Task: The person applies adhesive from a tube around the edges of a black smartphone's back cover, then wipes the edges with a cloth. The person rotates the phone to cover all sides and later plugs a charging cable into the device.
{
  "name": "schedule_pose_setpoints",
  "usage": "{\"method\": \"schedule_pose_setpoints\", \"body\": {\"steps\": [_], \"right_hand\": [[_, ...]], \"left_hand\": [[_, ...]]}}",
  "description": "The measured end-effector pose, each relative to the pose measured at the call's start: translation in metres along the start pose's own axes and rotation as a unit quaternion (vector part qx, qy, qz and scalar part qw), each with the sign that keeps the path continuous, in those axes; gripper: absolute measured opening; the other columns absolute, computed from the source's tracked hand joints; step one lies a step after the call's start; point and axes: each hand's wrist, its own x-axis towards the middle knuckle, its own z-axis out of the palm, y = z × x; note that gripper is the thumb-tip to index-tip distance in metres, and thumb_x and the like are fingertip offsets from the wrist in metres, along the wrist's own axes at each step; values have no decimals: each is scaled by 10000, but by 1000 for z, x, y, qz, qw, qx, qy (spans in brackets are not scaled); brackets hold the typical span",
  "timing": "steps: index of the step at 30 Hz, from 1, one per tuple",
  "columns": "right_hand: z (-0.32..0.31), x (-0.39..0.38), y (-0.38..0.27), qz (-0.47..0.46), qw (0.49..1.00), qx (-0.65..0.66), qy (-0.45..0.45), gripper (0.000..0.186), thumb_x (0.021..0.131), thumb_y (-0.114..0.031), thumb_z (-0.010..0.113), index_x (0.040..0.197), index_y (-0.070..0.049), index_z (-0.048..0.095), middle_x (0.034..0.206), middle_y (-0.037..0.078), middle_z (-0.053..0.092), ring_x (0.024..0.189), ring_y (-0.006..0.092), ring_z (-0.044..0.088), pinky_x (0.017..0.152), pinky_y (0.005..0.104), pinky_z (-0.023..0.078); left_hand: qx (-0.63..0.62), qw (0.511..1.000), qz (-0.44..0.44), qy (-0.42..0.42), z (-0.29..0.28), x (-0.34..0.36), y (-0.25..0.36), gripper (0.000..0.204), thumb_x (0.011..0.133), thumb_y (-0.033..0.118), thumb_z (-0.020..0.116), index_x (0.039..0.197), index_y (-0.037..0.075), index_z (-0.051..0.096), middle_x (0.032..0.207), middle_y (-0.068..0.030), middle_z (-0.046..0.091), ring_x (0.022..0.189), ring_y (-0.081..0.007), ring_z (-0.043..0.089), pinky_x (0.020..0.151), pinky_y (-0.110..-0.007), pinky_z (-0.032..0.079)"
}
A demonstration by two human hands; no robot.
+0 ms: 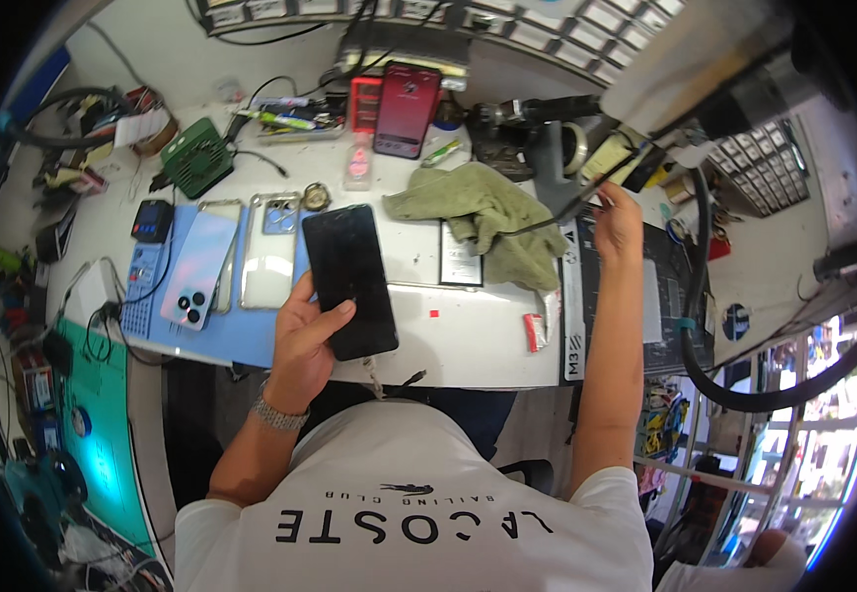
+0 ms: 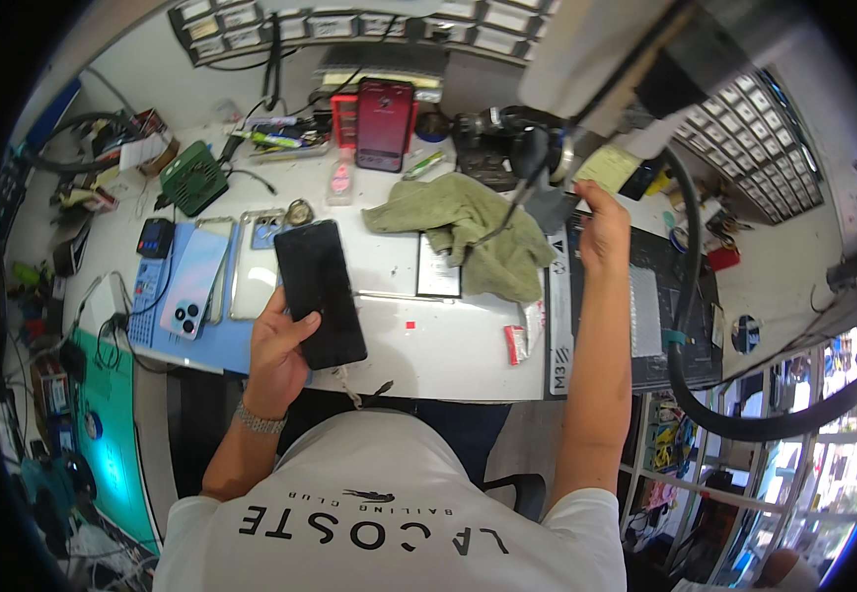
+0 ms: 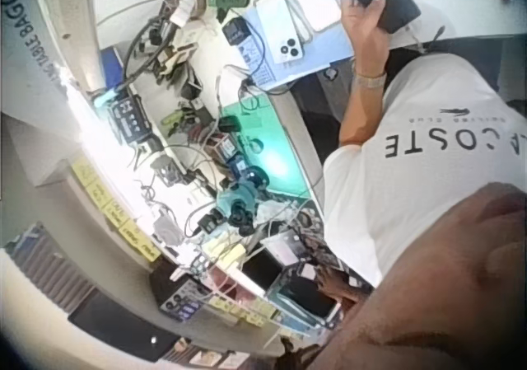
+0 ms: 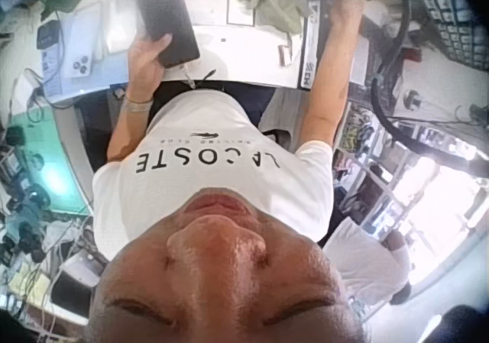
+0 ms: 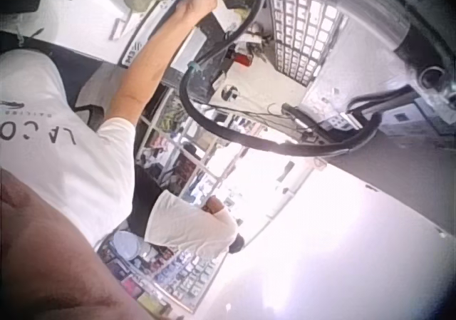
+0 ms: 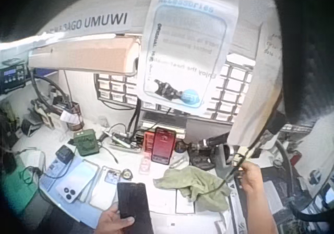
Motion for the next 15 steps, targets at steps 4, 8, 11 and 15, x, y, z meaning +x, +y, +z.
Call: {"method": "schedule_pose_setpoints", "body": {"steps": [4,8,11,15], "right_hand": [[-13,-31,2,64,998,13,19,233,879,-230,761,1088,-127,771,1041,-22,762,1035,125,601,1062,412,256],[-3,-39,7,104,994,-9,31,173,861,-246,780,1016,-170,776,1019,-47,756,1006,120,508,1041,407,262],[2,-32,10,114,992,-36,43,145,847,-243,782,979,-184,781,1009,-51,757,992,122,474,1046,411,255],[-12,-17,11,152,984,-84,27,158,833,-237,782,974,-167,786,1021,-36,766,955,134,468,1091,437,242]], "left_hand": [[-9,1000,-18,1,-6,3,0,556,944,-53,581,1488,-56,466,1335,-210,683,1203,-279,706,1050,-428,582],[-8,1000,-11,4,-12,5,-3,625,889,-60,576,1501,-66,445,1331,-226,680,1199,-301,709,1060,-440,579],[-25,1000,-11,-9,-13,7,-4,655,854,-68,570,1498,-70,447,1346,-232,668,1206,-307,704,1072,-446,574],[-31,999,-13,-18,-16,8,-6,694,828,-74,568,1509,-70,434,1376,-230,649,1246,-308,679,1103,-447,550]]}}
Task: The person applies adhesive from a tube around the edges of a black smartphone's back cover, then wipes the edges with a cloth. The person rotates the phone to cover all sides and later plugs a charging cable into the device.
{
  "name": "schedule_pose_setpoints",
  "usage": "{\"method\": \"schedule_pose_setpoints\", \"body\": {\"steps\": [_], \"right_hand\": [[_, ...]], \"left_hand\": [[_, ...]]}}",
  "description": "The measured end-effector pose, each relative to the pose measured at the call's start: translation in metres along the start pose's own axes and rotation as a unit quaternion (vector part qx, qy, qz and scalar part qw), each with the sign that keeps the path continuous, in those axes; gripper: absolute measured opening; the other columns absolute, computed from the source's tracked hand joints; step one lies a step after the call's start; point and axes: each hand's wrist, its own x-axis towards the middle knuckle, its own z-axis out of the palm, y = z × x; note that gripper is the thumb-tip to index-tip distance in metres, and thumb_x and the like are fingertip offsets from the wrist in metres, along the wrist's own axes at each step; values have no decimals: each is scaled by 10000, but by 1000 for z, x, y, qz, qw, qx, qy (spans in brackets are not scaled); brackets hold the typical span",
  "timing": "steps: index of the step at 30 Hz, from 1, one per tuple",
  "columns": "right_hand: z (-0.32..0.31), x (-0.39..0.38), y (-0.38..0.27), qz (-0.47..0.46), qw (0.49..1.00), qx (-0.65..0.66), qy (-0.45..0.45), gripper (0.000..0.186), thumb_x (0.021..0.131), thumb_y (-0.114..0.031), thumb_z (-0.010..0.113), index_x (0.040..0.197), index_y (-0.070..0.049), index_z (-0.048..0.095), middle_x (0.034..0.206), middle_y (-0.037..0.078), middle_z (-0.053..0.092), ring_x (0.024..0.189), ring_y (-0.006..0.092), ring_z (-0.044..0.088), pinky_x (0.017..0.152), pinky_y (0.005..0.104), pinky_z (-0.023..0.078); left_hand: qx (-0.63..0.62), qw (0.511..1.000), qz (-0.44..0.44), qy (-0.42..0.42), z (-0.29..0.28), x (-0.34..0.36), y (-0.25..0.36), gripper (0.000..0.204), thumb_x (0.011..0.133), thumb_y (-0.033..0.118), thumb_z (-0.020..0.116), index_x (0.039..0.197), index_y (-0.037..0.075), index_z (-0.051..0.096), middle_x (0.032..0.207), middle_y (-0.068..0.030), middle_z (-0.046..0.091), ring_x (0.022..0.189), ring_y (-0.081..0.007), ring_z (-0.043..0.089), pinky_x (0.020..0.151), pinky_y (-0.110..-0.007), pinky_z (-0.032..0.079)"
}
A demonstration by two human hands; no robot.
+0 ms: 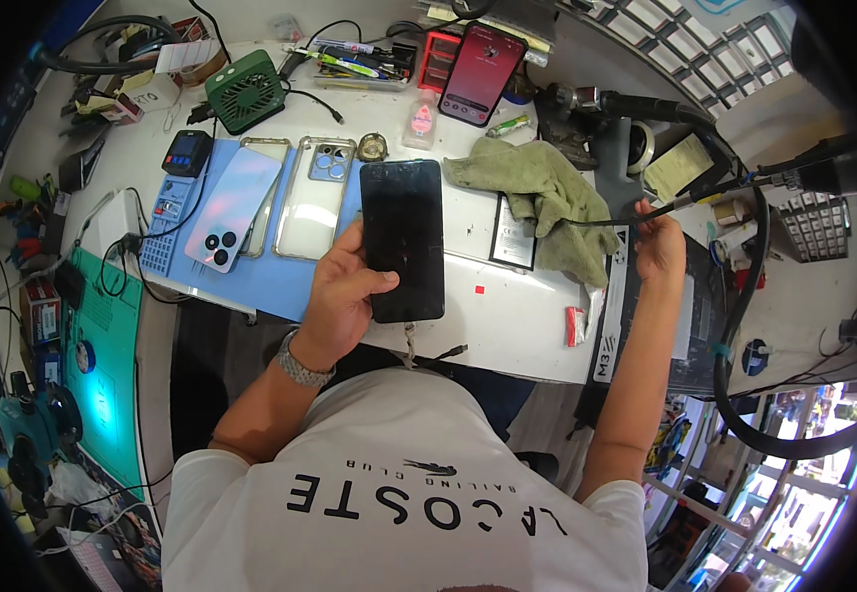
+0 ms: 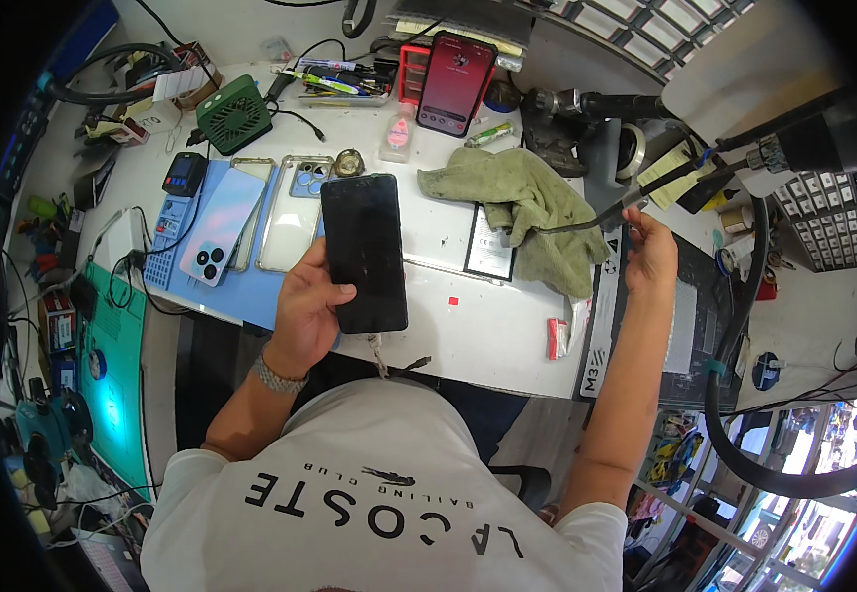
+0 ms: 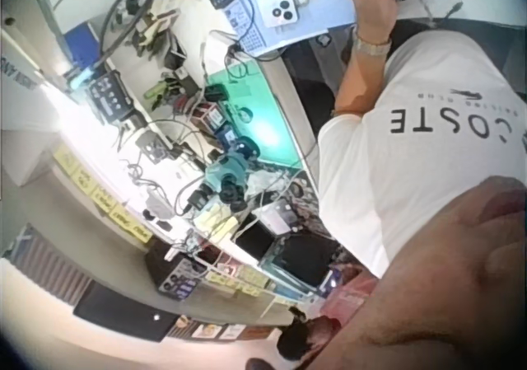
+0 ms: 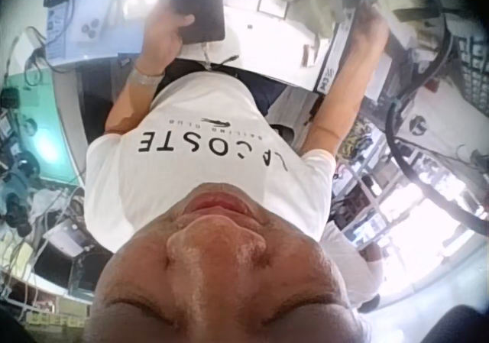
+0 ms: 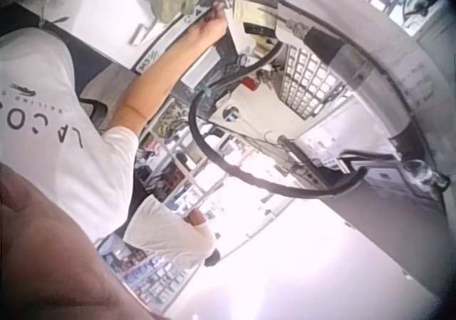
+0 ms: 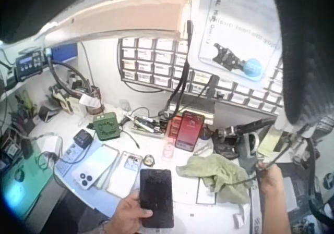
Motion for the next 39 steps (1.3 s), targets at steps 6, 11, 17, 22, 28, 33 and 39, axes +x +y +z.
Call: {"method": "schedule_pose_setpoints", "body": {"steps": [6,11,17,22,28,33,39], "right_hand": [[1,-62,8,-65,994,-73,39,228,865,-239,773,1024,-76,783,1088,37,767,1022,132,558,1090,425,286],[11,-176,1,-235,962,-46,-131,124,979,-121,722,1009,-2,742,1117,92,730,1020,148,621,967,298,412],[53,-238,-12,-281,909,-148,-272,65,932,19,738,991,20,709,993,87,701,883,151,613,858,298,471],[82,-241,-27,-356,845,-247,-313,101,895,48,730,978,-5,709,861,83,652,823,206,607,807,320,479],[104,-220,-67,-477,673,-340,-451,227,769,134,696,953,3,717,812,94,682,772,259,600,737,348,489],[136,-216,-91,-411,623,-422,-514,499,714,156,654,1189,4,667,750,113,684,724,264,705,634,354,519],[163,-210,-88,-363,585,-468,-554,629,663,195,546,1269,29,572,665,131,653,666,266,748,548,357,504]], "left_hand": [[1,999,40,-18,7,-2,3,689,893,-116,607,1549,-29,414,1426,-159,612,1281,-217,634,1091,-357,522],[37,999,32,4,7,-2,6,693,978,-38,657,1589,-15,330,1376,-164,639,1262,-204,642,1063,-354,543],[46,998,-31,11,6,8,5,527,1033,33,581,1515,-31,377,1312,-211,681,1137,-263,729,967,-422,630],[75,994,-83,-20,12,8,16,503,1032,61,623,1487,-25,426,1302,-172,683,1163,-231,709,1006,-401,605],[233,970,-17,-60,23,2,21,524,960,166,812,1393,0,566,1266,-79,706,1070,-123,682,955,-295,563],[315,944,-31,-95,20,1,19,701,788,374,964,1291,0,649,1166,-35,722,1004,-102,671,905,-281,560],[329,939,-71,-73,25,2,15,726,706,462,1002,1182,6,699,987,3,721,852,-69,645,755,-255,548]]}}
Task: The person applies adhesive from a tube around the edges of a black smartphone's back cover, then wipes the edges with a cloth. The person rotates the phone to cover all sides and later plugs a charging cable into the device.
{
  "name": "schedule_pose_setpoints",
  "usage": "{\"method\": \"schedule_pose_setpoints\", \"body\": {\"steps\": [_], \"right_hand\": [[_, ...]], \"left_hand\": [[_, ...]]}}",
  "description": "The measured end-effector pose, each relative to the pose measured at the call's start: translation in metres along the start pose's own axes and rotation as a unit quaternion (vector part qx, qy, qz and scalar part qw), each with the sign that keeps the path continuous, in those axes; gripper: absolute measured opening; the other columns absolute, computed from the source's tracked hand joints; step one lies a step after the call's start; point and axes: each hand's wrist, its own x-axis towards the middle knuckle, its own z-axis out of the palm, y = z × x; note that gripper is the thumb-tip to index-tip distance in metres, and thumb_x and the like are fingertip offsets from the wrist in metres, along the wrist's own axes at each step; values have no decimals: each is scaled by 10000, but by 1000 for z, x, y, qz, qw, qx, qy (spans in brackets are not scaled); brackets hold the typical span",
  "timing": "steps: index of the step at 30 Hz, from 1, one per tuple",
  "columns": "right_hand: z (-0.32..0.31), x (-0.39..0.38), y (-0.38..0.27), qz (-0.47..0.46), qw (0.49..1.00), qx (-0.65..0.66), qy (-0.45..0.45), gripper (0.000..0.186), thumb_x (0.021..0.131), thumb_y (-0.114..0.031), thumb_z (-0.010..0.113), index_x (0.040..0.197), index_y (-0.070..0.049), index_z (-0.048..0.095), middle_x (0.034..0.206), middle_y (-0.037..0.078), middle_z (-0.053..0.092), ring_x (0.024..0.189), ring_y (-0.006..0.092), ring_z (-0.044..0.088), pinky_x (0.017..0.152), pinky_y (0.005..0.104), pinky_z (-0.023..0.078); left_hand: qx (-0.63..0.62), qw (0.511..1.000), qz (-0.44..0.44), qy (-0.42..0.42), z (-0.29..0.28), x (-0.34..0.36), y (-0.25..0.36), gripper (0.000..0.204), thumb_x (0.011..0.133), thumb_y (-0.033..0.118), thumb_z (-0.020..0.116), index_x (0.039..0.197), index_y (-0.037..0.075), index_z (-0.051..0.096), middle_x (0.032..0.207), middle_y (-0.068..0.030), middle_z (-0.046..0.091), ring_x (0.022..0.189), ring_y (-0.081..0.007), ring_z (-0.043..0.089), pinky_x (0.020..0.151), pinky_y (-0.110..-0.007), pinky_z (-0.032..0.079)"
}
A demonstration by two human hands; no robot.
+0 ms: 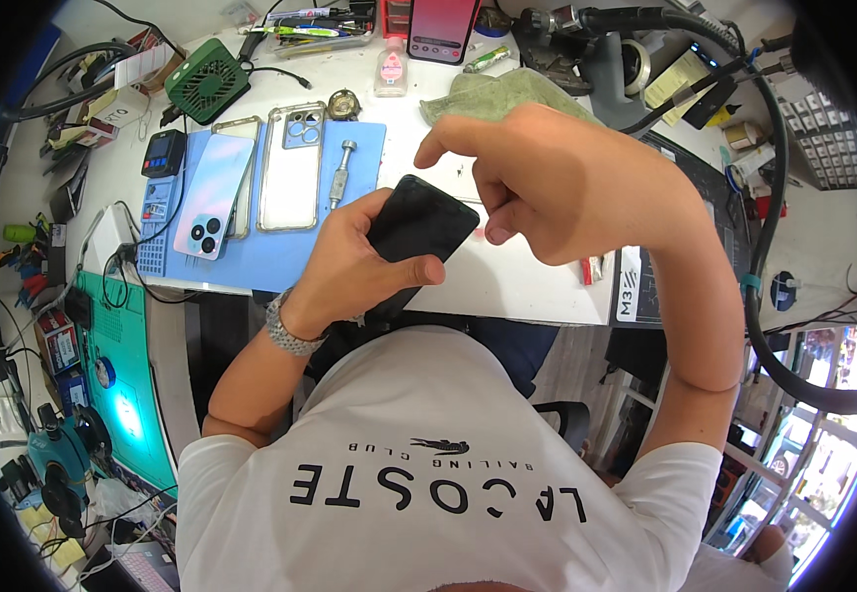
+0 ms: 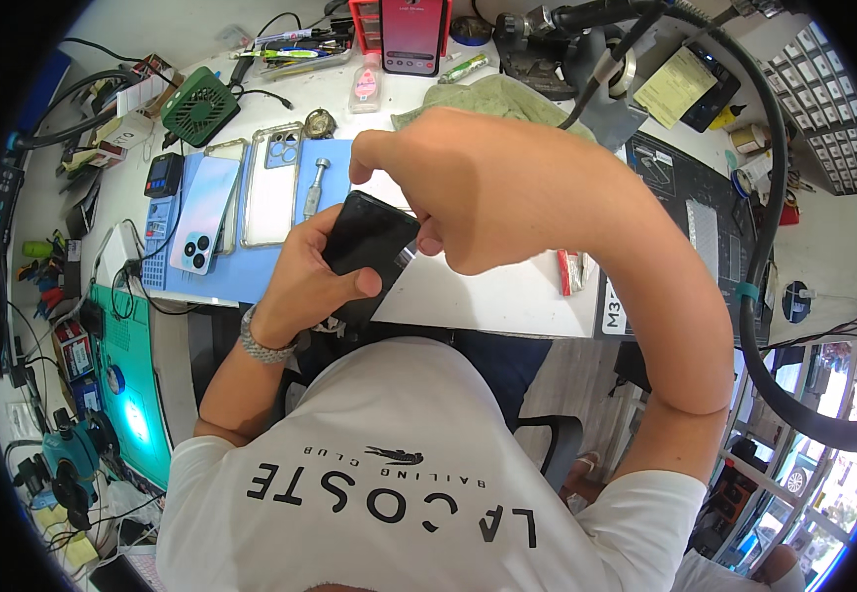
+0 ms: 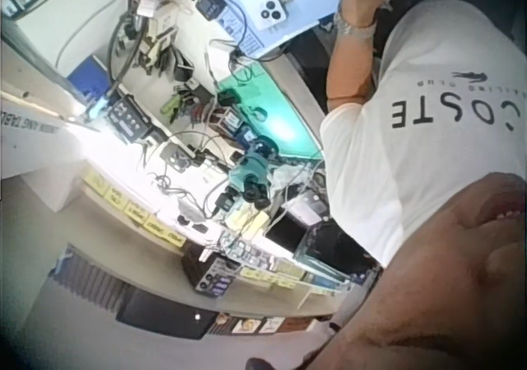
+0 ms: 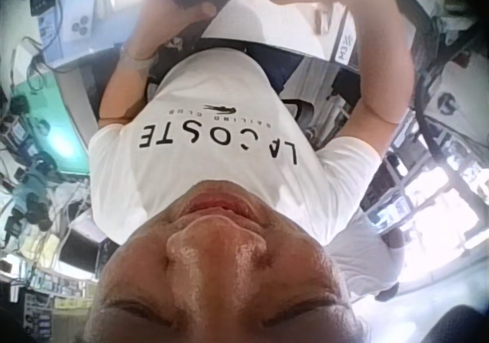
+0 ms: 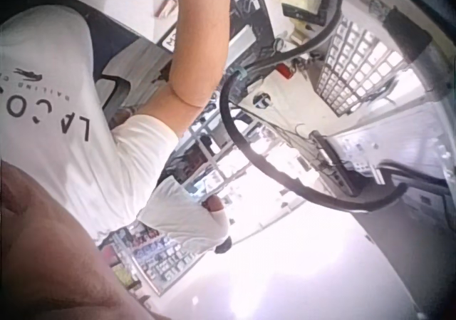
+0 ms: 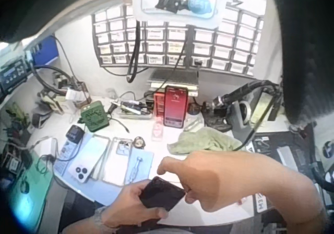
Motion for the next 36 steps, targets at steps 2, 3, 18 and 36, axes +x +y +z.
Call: {"method": "schedule_pose_setpoints", "body": {"steps": [2,3,18,36], "right_hand": [[-2,5,-4,25,999,-16,-13,610,654,190,557,1245,38,575,666,133,650,664,271,745,544,362,497],[-3,6,-4,26,999,-19,-17,597,653,188,566,1232,42,576,672,137,651,667,274,744,544,368,492],[-7,22,-7,66,992,-53,-91,422,674,46,728,1086,66,639,835,215,695,803,382,702,650,445,537],[65,33,35,-10,889,427,-164,614,639,136,749,1197,7,529,735,60,700,719,135,680,805,284,528]], "left_hand": [[4,1000,-5,6,1,0,-2,697,705,471,1001,1141,10,712,934,10,719,796,-60,636,703,-244,537],[9,1000,-9,8,2,0,-5,682,705,474,1000,1120,12,719,906,14,719,772,-56,632,683,-240,532],[146,983,50,95,19,-8,0,387,807,338,953,954,13,802,740,-39,770,622,-59,658,576,-247,522],[191,959,209,-30,0,-30,9,425,670,305,1035,844,45,748,713,-21,752,643,-95,724,605,-194,523]]}}
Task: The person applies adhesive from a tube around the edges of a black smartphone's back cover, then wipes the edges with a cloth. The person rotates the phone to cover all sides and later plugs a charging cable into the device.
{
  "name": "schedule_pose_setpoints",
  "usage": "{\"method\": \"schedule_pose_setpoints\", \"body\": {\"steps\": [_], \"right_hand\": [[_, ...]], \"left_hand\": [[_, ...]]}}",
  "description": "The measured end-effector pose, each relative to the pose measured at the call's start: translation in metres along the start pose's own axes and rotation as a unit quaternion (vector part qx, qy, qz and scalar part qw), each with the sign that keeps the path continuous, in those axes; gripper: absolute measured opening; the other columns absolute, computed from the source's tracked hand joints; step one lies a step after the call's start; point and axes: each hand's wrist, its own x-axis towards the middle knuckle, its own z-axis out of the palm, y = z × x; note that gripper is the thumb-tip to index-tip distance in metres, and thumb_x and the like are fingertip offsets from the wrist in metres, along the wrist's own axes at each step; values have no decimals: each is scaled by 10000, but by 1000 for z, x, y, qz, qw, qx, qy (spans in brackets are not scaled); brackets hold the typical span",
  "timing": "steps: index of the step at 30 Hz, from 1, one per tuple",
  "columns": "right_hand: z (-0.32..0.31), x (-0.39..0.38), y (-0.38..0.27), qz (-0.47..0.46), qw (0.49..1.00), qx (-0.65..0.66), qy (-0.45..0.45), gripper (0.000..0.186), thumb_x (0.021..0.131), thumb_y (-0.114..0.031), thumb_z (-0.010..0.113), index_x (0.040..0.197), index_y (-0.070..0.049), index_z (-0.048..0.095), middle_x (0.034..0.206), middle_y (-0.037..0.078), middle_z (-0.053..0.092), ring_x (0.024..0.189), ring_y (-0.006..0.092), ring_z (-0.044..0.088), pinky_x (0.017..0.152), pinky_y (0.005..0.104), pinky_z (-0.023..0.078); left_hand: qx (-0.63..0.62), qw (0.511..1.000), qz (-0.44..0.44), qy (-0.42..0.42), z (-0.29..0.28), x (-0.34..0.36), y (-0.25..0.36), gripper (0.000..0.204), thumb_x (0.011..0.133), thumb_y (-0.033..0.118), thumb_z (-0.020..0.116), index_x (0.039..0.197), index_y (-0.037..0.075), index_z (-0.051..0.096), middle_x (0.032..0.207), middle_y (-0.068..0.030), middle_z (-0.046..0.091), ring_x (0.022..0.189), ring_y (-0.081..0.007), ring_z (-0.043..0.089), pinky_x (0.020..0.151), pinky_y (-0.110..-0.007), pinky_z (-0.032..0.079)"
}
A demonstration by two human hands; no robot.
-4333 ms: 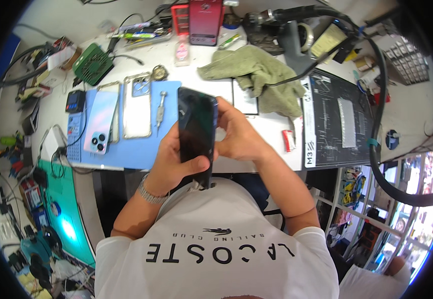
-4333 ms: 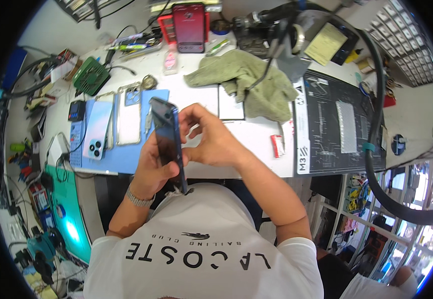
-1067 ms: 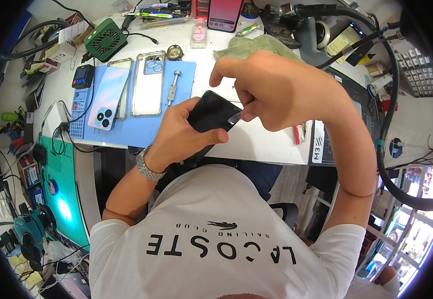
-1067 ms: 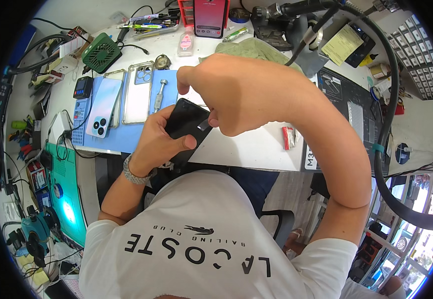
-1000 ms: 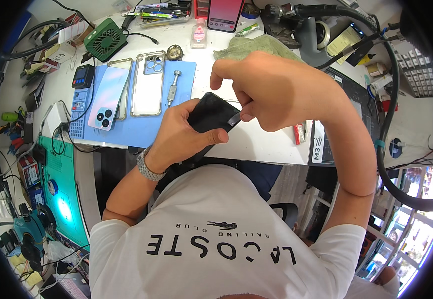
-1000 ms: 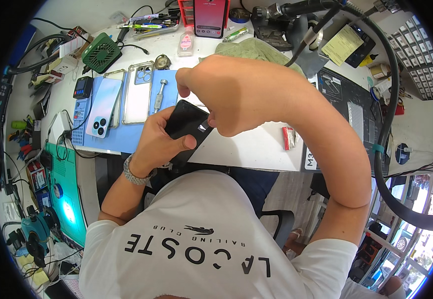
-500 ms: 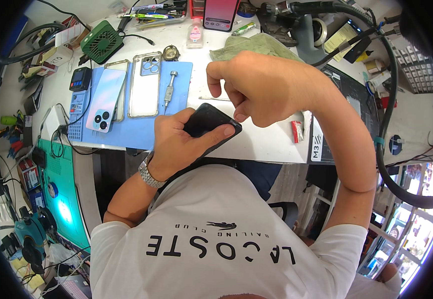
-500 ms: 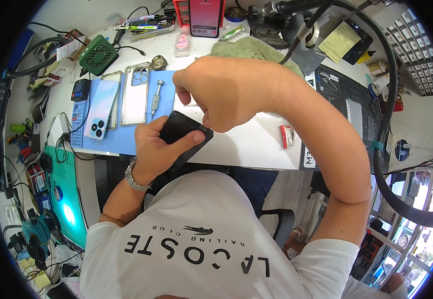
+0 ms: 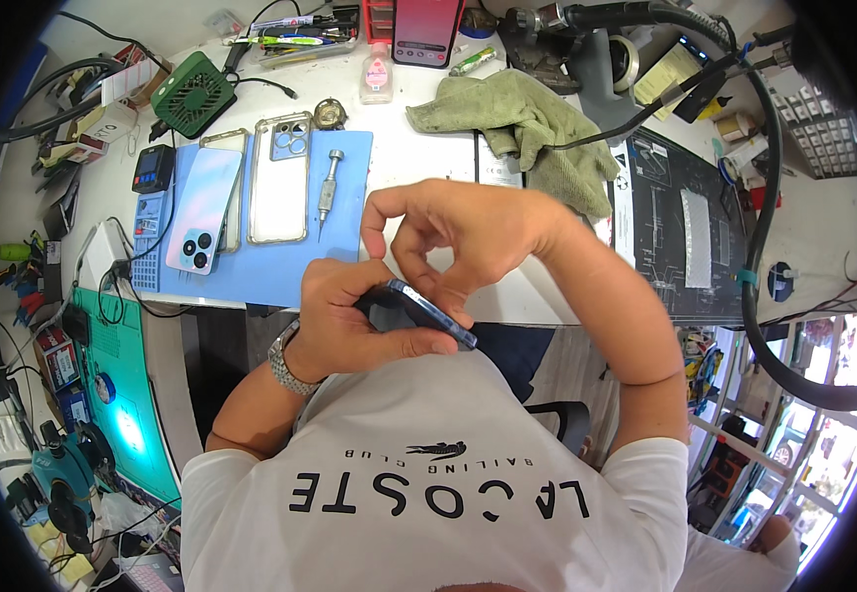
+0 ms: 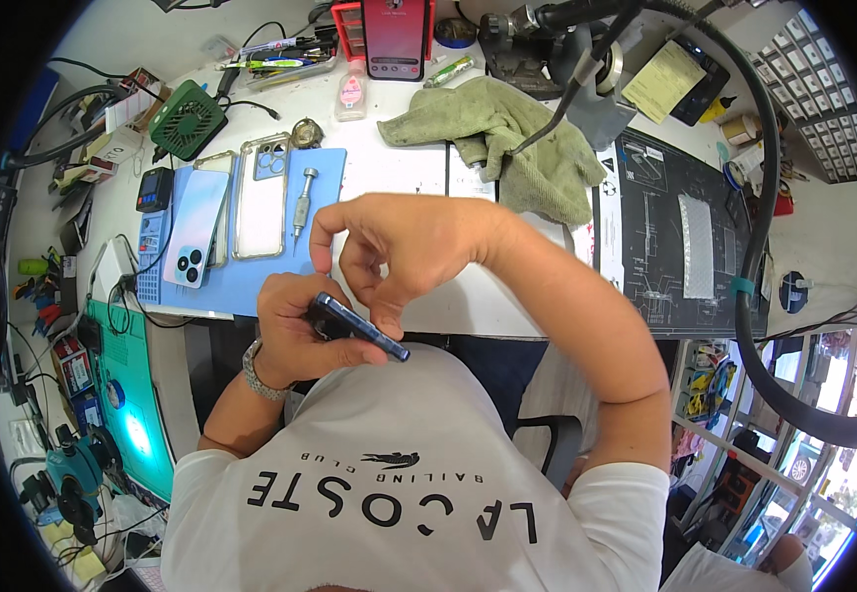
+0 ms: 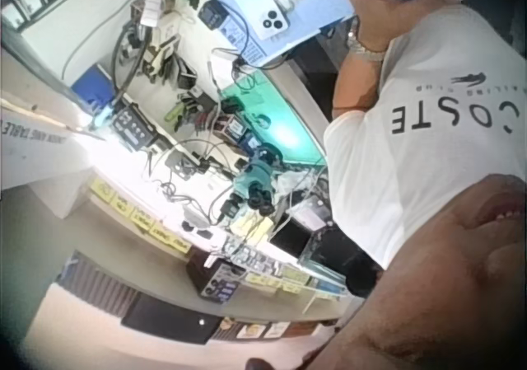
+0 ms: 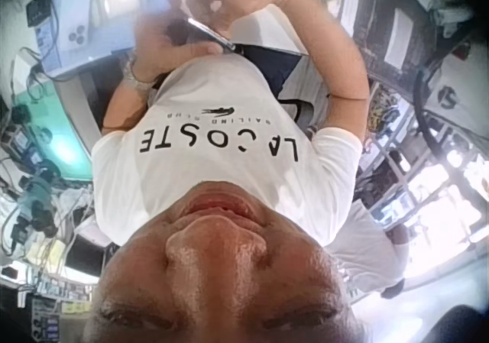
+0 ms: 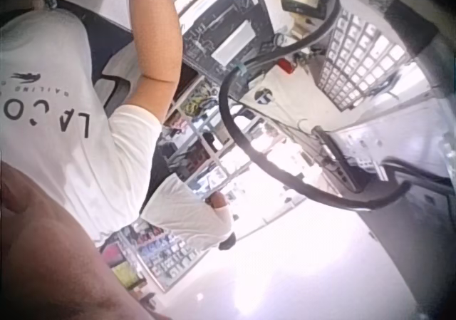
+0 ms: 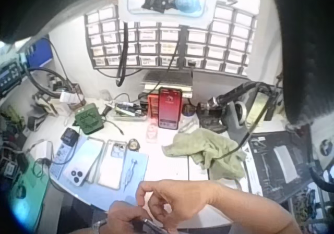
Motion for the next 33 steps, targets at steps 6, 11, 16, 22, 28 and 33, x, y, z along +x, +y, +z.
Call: {"method": "schedule_pose_setpoints", "body": {"steps": [6,11,16,22,28,33], "right_hand": [[14,13,30,-40,999,17,24,798,536,33,851,1267,-29,538,763,-6,636,743,111,598,854,295,486],[30,-6,51,-133,968,61,203,590,744,36,843,1260,-29,565,828,10,648,817,103,615,867,285,490],[41,-84,43,-131,892,-132,411,154,893,10,798,1023,-16,722,920,40,712,809,122,653,764,299,539],[-40,-188,76,-44,680,-72,728,154,1024,-147,718,1049,5,725,848,25,692,733,86,595,716,238,479],[-143,-194,117,-2,619,19,786,393,1034,-410,661,1181,-53,734,1073,12,677,944,116,545,839,320,449],[-161,-196,122,-33,660,94,745,352,996,-367,637,1155,-83,770,1047,-13,690,940,130,565,835,329,413]], "left_hand": [[-107,994,18,15,17,3,4,429,687,267,1031,735,62,658,680,-22,709,574,-36,593,524,-197,430],[-255,956,-106,97,6,-8,-1,425,799,287,965,1007,5,725,877,-25,777,754,-73,705,667,-216,545],[-283,903,-197,257,-12,12,-18,493,990,466,753,1141,-1,709,1015,-10,722,880,-59,640,780,-220,526],[-374,875,-226,206,-24,22,-38,326,1034,182,698,1281,-24,645,1151,-77,735,984,-132,713,866,-293,589],[-381,872,-221,215,-23,14,-46,376,971,31,734,1323,-31,619,1186,-110,737,1036,-167,730,921,-325,613],[-412,862,-185,230,-26,6,-49,385,975,15,722,1337,-25,598,1188,-109,734,1025,-173,734,916,-334,618]]}}
